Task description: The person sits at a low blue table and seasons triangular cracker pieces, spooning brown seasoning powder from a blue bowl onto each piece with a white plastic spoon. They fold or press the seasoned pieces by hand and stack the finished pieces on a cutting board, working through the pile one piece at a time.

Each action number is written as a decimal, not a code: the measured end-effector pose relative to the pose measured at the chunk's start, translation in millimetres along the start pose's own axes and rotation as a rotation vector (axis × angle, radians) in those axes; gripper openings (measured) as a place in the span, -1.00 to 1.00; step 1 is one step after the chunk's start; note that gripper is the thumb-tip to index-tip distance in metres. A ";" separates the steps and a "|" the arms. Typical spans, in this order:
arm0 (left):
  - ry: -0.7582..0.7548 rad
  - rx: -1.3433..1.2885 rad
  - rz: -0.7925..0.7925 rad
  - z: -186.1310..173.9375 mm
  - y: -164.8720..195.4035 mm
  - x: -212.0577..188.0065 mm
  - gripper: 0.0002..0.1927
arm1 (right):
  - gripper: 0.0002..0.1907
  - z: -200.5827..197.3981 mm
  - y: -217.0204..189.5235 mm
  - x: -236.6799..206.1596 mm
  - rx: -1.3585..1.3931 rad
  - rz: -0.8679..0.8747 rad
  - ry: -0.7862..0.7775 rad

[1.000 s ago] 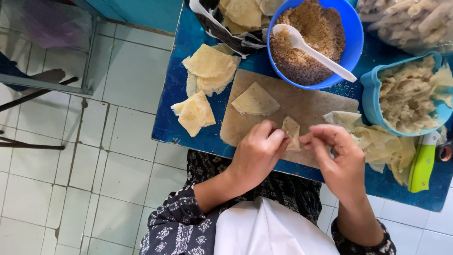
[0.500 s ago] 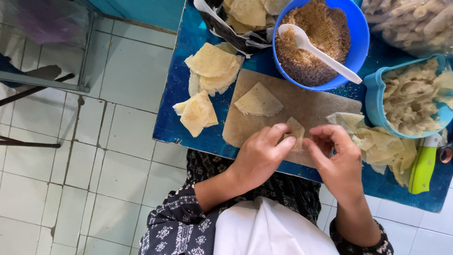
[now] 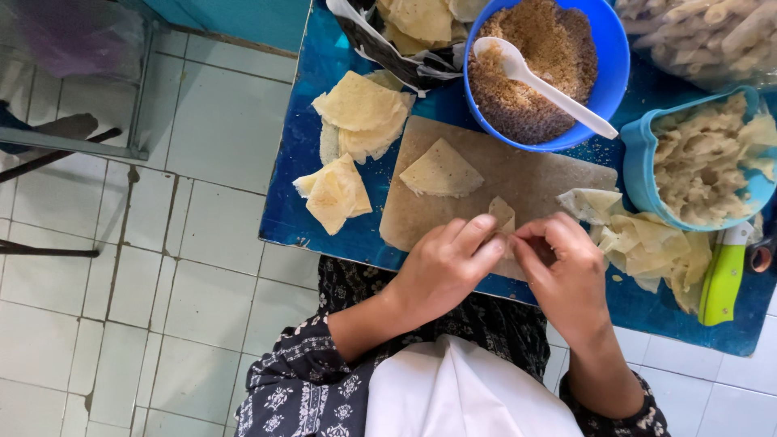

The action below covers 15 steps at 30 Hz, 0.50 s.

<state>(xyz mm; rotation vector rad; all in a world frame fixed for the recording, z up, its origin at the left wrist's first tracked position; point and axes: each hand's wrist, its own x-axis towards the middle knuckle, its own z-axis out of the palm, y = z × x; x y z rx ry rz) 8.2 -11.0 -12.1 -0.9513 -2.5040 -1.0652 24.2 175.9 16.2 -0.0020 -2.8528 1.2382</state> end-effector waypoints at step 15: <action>-0.080 0.004 0.114 -21.1 -5.9 -2.5 -0.63 | -0.49 -19.3 4.1 -22.3 -0.327 -0.437 -0.159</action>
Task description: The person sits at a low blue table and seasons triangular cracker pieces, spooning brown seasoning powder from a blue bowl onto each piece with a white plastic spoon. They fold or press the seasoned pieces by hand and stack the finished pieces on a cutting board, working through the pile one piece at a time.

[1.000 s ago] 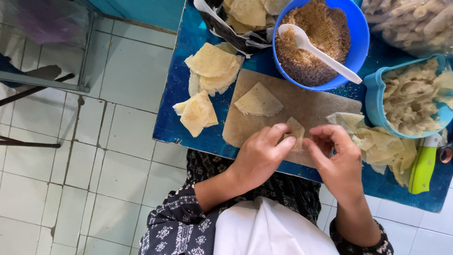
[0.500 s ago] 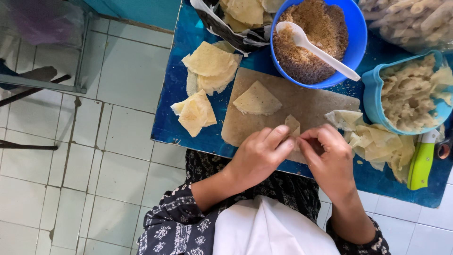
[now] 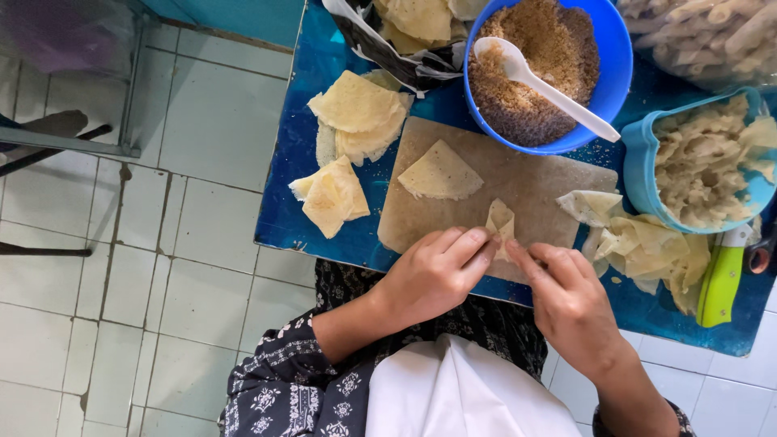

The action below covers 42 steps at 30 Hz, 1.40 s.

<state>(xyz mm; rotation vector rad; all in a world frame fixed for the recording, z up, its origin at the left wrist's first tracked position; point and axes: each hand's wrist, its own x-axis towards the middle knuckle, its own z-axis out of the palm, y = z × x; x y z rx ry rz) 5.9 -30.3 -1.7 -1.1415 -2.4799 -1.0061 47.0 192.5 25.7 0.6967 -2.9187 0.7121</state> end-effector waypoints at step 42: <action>-0.079 -0.243 -0.225 8.2 -21.8 28.7 -0.88 | -0.81 13.9 21.2 35.5 0.173 -0.015 0.113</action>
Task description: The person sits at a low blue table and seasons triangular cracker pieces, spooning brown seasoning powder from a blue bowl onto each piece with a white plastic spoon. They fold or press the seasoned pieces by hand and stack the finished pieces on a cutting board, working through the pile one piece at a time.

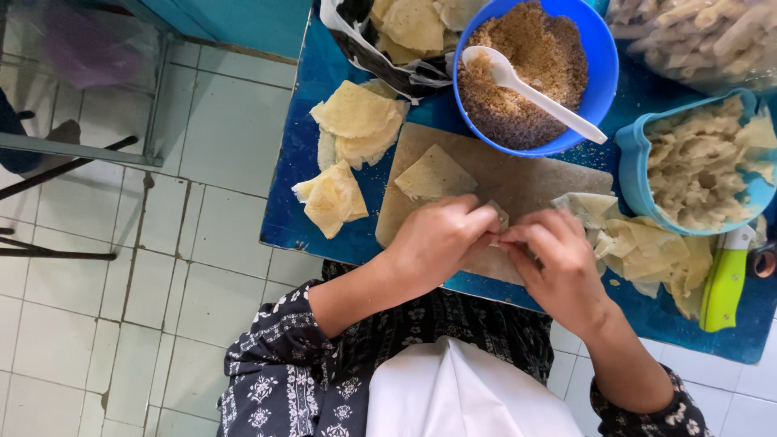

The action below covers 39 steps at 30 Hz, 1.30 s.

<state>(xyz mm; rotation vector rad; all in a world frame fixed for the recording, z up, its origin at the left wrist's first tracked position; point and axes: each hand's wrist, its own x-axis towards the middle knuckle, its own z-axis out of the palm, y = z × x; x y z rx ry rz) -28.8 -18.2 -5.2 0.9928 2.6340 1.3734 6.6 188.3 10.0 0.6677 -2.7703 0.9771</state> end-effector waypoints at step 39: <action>0.102 0.263 0.187 -4.3 14.0 -34.5 -0.77 | -0.80 -8.3 -5.3 -0.1 -0.037 0.013 -0.209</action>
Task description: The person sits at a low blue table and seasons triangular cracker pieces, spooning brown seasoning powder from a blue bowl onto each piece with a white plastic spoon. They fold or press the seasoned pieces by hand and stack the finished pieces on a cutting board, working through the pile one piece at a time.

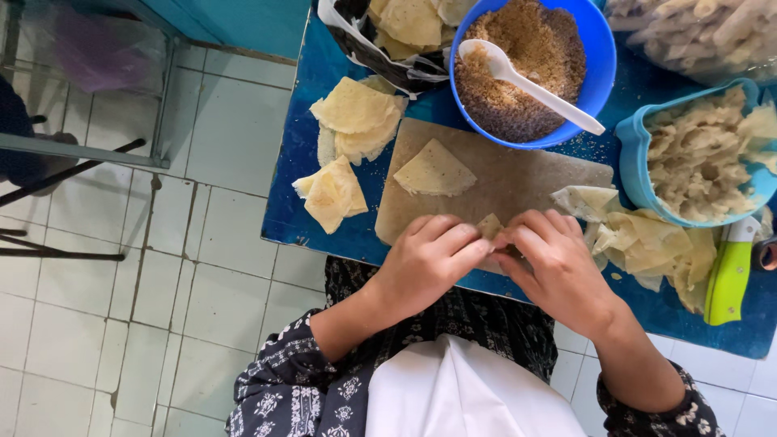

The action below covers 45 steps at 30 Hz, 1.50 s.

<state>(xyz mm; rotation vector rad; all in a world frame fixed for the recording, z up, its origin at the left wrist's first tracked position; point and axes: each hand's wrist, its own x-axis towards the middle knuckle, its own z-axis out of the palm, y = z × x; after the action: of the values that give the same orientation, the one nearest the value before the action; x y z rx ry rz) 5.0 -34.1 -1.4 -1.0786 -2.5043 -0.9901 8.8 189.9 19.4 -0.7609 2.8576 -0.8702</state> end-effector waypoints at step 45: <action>0.013 0.439 -0.125 23.1 5.2 1.4 -0.56 | -0.72 28.7 -15.7 -9.4 -0.488 -0.057 0.369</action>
<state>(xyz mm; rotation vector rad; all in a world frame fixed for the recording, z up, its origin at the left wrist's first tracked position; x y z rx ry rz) 8.7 -15.3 -15.4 -0.7851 -2.6272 -0.4335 29.6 168.4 3.0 -0.7894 3.4548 -0.3343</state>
